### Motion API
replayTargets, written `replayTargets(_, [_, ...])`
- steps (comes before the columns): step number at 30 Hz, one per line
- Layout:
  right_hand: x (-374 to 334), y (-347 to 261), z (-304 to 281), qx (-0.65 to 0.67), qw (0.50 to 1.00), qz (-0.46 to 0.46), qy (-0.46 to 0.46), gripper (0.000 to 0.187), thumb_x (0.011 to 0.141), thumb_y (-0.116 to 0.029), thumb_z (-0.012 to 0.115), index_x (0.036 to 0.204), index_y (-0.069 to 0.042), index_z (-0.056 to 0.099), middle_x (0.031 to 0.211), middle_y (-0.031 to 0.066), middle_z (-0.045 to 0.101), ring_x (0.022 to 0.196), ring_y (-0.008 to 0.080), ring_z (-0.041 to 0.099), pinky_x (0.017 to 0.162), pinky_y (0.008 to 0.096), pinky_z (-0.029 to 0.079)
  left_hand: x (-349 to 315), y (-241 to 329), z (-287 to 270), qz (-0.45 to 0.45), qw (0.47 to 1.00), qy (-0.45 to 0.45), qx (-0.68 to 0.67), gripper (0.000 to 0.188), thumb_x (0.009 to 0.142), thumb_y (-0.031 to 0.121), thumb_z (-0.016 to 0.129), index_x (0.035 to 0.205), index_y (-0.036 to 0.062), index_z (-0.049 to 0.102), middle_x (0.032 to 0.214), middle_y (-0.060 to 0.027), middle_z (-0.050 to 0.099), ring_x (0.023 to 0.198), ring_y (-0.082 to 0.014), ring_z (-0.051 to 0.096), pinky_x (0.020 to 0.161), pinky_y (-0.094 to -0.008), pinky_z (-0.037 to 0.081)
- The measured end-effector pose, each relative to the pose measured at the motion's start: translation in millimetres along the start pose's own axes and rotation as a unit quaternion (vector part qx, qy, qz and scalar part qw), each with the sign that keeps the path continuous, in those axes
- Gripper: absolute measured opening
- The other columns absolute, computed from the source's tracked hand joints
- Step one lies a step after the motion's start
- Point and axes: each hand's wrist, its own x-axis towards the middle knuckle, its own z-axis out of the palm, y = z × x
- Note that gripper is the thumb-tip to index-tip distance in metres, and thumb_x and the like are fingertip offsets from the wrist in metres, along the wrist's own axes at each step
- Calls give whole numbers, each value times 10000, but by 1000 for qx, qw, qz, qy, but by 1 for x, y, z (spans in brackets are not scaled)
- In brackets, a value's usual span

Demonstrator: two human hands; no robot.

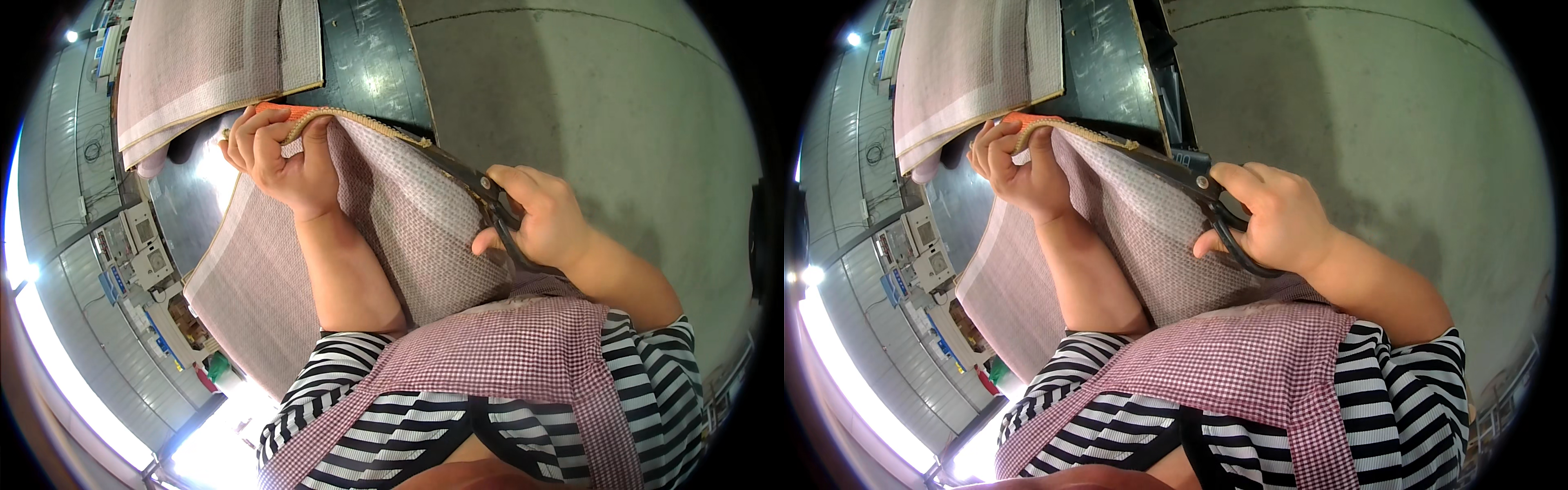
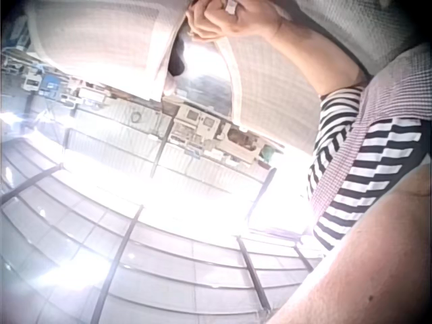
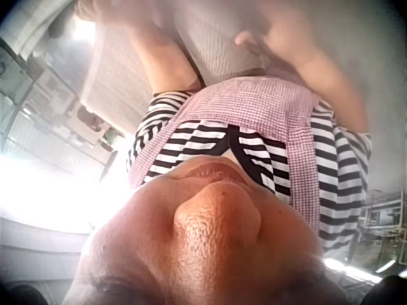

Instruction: The person trims excess material and threads from the edges of cushion covers using a pair of large shears, handling the covers one at a time on a work table.

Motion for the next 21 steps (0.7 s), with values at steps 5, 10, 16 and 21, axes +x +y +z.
replayTargets(5, [4,-7,-4,-6,1000,11,-2,816,662,-691,772,1129,-32,652,817,104,628,709,301,653,637,390,557,0,1,-2,3,1000,0,-1,356,693,294,905,800,146,599,990,21,673,1120,-266,563,1048,-425,342])
replayTargets(10, [24,-9,0,-40,997,-54,45,876,621,-681,803,1162,-13,633,793,73,582,651,225,576,587,334,488,2,3,-2,-3,1000,5,-4,352,675,272,915,796,157,605,991,25,670,1120,-262,564,1062,-431,327])
replayTargets(16, [12,-6,0,-16,1000,2,0,859,622,-690,793,1142,-25,637,800,74,579,686,250,589,623,351,508,3,6,-2,-19,1000,5,-3,351,676,291,918,792,162,612,992,30,665,1124,-255,564,1074,-431,312])
replayTargets(21, [25,-16,-10,-21,1000,-12,-15,884,620,-676,799,1197,-33,615,946,117,614,873,320,646,769,409,546,2,3,-3,-12,1000,7,-12,357,673,306,920,790,161,616,1004,25,662,1135,-255,561,1071,-432,319])
